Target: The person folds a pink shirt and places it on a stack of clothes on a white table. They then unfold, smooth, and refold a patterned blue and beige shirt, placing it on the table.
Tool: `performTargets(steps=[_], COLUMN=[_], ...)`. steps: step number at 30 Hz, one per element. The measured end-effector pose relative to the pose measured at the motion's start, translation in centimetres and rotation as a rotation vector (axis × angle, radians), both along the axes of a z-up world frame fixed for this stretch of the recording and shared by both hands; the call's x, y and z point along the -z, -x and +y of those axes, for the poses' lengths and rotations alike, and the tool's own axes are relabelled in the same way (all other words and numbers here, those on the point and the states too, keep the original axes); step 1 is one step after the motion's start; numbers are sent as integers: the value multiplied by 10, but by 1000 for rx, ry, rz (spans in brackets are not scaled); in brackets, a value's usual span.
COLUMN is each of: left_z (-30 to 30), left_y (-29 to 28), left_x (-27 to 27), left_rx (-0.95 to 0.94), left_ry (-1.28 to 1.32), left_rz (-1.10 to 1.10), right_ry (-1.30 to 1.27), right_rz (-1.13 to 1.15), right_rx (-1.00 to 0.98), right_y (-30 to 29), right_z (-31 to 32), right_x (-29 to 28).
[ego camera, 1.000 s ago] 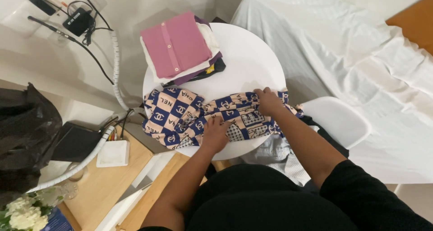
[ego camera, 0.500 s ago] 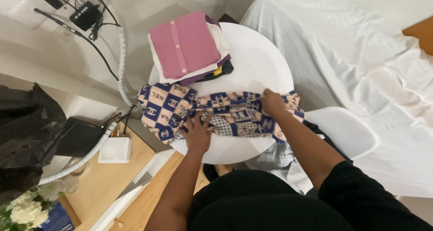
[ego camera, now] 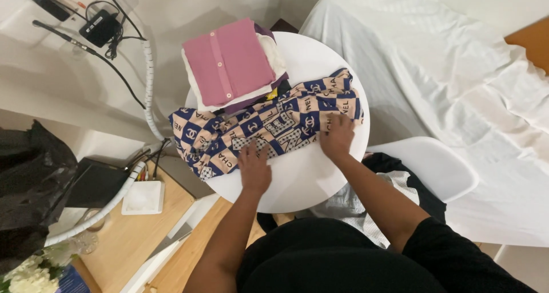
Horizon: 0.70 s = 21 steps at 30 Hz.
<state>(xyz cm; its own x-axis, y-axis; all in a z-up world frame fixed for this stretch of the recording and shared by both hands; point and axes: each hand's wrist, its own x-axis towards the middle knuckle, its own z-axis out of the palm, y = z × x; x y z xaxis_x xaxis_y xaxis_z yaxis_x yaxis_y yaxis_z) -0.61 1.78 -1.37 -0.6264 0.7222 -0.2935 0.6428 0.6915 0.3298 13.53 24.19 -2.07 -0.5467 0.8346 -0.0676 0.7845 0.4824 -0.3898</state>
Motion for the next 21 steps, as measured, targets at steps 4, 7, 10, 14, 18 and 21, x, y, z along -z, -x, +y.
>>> performTargets(steps=[4, 7, 10, 14, 18, 21], left_z=[7, 16, 18, 28, 29, 29], left_y=[-15, -11, -8, -8, -12, -10], left_x=[17, 25, 34, 47, 51, 48], left_rx=[118, 139, 127, 160, 195, 248], left_ry=[-80, -118, -100, 24, 74, 98], left_rz=[-24, 7, 14, 100, 188, 199], right_ry=[201, 522, 839, 1202, 1336, 1101], right_rz=[165, 403, 422, 662, 946, 1009], right_rx=[432, 809, 925, 935, 963, 922], right_y=[-15, -12, -17, -32, -43, -53], right_z=[24, 26, 32, 61, 77, 92], right_x=[17, -9, 7, 86, 82, 56])
